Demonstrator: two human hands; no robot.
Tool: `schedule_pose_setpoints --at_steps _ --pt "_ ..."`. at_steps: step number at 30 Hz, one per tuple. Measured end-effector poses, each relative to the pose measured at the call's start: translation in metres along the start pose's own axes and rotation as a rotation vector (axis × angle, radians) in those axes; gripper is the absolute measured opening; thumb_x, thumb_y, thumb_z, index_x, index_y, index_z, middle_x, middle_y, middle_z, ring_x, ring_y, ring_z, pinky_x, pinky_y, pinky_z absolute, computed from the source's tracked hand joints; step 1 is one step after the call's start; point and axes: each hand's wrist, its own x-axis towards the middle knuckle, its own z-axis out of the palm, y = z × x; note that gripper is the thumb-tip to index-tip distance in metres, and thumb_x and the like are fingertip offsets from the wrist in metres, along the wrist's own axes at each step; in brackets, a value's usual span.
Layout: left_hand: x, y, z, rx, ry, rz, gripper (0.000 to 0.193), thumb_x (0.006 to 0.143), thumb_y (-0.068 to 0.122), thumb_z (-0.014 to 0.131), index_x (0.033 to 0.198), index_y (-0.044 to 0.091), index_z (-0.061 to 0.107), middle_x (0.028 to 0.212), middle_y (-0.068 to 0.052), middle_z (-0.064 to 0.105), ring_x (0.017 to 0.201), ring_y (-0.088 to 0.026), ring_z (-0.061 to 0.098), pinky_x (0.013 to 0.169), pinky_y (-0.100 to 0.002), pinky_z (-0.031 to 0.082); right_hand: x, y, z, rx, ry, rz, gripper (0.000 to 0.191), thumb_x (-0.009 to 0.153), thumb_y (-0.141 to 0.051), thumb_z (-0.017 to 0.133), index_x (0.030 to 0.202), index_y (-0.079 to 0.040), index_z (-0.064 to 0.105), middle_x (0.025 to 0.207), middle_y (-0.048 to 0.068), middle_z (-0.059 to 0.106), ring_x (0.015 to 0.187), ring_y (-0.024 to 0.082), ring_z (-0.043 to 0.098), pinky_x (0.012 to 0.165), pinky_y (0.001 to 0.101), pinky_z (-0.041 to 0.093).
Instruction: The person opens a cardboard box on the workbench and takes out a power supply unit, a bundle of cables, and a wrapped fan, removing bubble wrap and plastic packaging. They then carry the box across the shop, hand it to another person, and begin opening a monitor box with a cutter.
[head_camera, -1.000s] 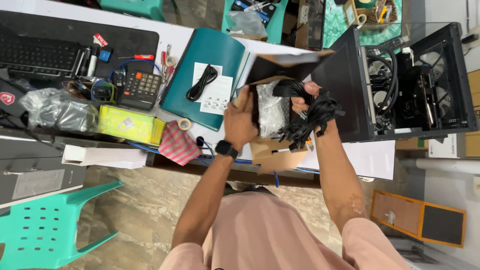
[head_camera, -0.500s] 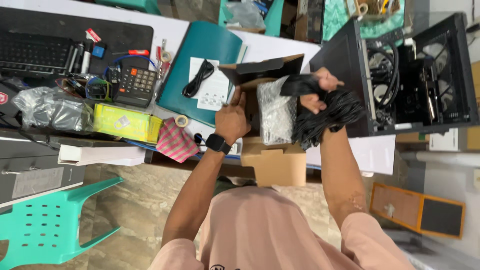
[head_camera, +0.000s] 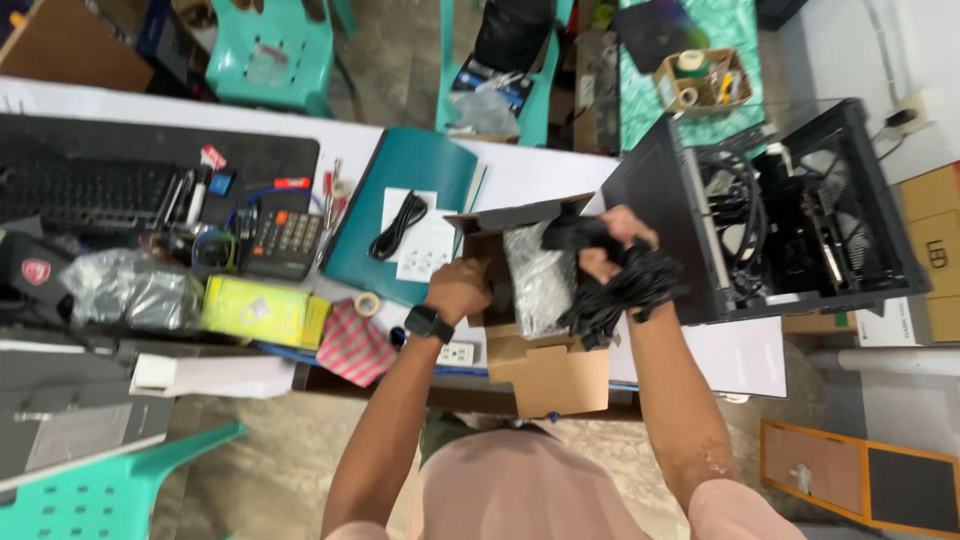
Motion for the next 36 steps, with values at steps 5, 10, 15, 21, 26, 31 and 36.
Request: schedule_pose_setpoints --at_steps 5,10,15,21,26,31,36 --pt "-0.005 0.019 -0.010 -0.157 0.180 0.022 0.101 0.065 0.009 0.076 0.156 0.006 0.032 0.122 -0.023 0.067 0.097 -0.041 0.068 0.078 -0.048 0.057 0.003 -0.002 0.010 -0.033 0.028 0.073 0.047 0.104 -0.027 0.063 0.084 0.015 0.058 0.075 0.017 0.057 0.046 0.012 0.046 0.044 0.0290 0.042" --pt "0.008 0.024 0.000 -0.013 0.030 -0.133 0.103 0.071 0.014 0.075 0.159 0.002 0.024 0.121 -0.025 0.067 0.095 -0.042 0.070 0.080 -0.047 0.059 0.006 -0.002 0.009 0.007 -0.088 0.041 0.050 0.105 -0.028 0.064 0.082 0.016 0.060 0.077 0.018 0.059 0.046 0.012 0.047 0.044 0.0294 0.044" --pt "0.014 0.020 0.011 0.112 -0.038 -0.150 0.088 0.083 0.019 0.065 0.160 -0.001 0.029 0.106 -0.026 0.072 0.091 -0.040 0.073 0.078 -0.046 0.059 0.008 -0.009 0.015 0.010 -0.069 0.040 0.054 0.101 -0.030 0.065 0.095 0.023 0.060 0.075 0.019 0.059 0.044 0.011 0.048 0.043 0.0299 0.045" --pt "0.016 0.015 0.016 0.129 0.085 -0.077 0.083 0.078 0.018 0.066 0.155 0.000 0.042 0.096 -0.023 0.072 0.082 -0.039 0.072 0.070 -0.045 0.058 0.014 -0.015 0.044 0.039 -0.025 -0.003 0.049 0.108 -0.027 0.061 0.100 0.021 0.059 0.078 0.019 0.058 0.049 0.012 0.050 0.047 0.0284 0.047" --pt "0.016 0.018 0.008 0.070 0.145 0.029 0.079 0.075 0.023 0.071 0.149 0.009 0.049 0.092 -0.020 0.073 0.081 -0.041 0.070 0.067 -0.048 0.055 0.008 -0.018 0.078 -0.219 0.293 -0.043 0.018 0.101 -0.002 0.066 0.095 -0.004 0.049 0.081 0.012 0.050 0.067 0.011 0.051 0.054 0.0227 0.044" --pt "-0.004 0.037 -0.024 0.003 0.251 -0.070 0.082 0.073 0.009 0.070 0.152 0.013 0.046 0.123 -0.027 0.059 0.077 -0.041 0.070 0.063 -0.047 0.055 0.005 -0.019 0.083 -0.239 0.373 0.068 0.023 0.101 -0.014 0.064 0.090 0.003 0.053 0.079 0.014 0.054 0.062 0.013 0.055 0.051 0.0231 0.046" --pt "-0.025 0.065 -0.038 0.091 0.354 -0.070 0.091 0.063 0.010 0.072 0.146 -0.003 0.040 0.136 -0.025 0.050 0.121 -0.044 0.055 0.096 -0.054 0.045 0.014 -0.016 0.051 0.152 0.364 0.293 0.037 0.106 -0.031 0.060 0.083 -0.004 0.052 0.069 0.010 0.059 0.050 0.015 0.057 0.038 0.0233 0.043"
